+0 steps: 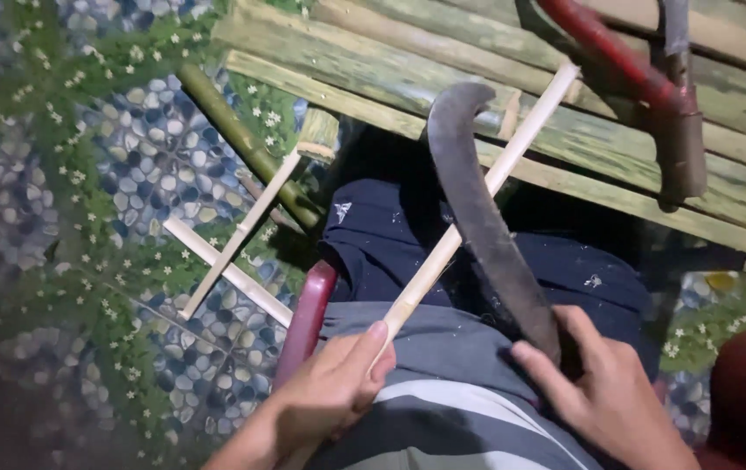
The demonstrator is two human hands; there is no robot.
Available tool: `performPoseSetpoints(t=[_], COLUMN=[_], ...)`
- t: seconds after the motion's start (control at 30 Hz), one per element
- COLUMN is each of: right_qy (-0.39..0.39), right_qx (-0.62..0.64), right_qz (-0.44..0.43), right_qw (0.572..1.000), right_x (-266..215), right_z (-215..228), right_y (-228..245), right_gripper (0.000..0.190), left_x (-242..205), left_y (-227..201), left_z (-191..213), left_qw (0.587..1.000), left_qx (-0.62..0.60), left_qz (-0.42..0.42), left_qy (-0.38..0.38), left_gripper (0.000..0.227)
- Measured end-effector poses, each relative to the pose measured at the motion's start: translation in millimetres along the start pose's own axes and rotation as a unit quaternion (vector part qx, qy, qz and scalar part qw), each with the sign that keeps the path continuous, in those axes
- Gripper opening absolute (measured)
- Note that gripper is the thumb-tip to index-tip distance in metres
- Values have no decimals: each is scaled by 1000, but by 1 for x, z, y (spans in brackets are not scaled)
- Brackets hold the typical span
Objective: Whittling a thin strip of bamboo with a large curved knife to smooth and shape it.
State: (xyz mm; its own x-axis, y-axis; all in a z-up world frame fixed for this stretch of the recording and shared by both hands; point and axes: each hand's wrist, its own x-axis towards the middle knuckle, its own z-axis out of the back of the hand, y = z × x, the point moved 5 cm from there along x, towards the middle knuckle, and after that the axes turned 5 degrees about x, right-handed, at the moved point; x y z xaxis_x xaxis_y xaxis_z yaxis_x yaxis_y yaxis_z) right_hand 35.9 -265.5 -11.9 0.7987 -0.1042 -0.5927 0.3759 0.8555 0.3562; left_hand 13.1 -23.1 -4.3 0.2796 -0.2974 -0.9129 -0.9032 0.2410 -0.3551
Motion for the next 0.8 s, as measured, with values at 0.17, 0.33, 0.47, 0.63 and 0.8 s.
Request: performPoseSetpoints(t=[0.17,0.33,0.47,0.63,0.8], right_qy=[74,216,390,454,399], right_qx=[152,445,517,519,543], right_qz=[80,206,202,137,138], right_qw=[982,844,735,711,726], right_x=[0,-9,-25,-44,-29], right_z=[-6,1,-13,-20,-7], right_y=[9,54,71,80,71], right_gripper=[26,15,16,23,55], left_x=[-3,-13,-44,-9,-25], left_y=[21,36,21,43,26], left_z=[3,7,1,-2,-1], left_qw=[1000,992,995,990,967], left_qx=[-20,124,59,80,174], left_qz=[-7,-28,74,-115,-186], left_qy=[-7,7,-40,4,-11], left_gripper=[47,51,47,50,46])
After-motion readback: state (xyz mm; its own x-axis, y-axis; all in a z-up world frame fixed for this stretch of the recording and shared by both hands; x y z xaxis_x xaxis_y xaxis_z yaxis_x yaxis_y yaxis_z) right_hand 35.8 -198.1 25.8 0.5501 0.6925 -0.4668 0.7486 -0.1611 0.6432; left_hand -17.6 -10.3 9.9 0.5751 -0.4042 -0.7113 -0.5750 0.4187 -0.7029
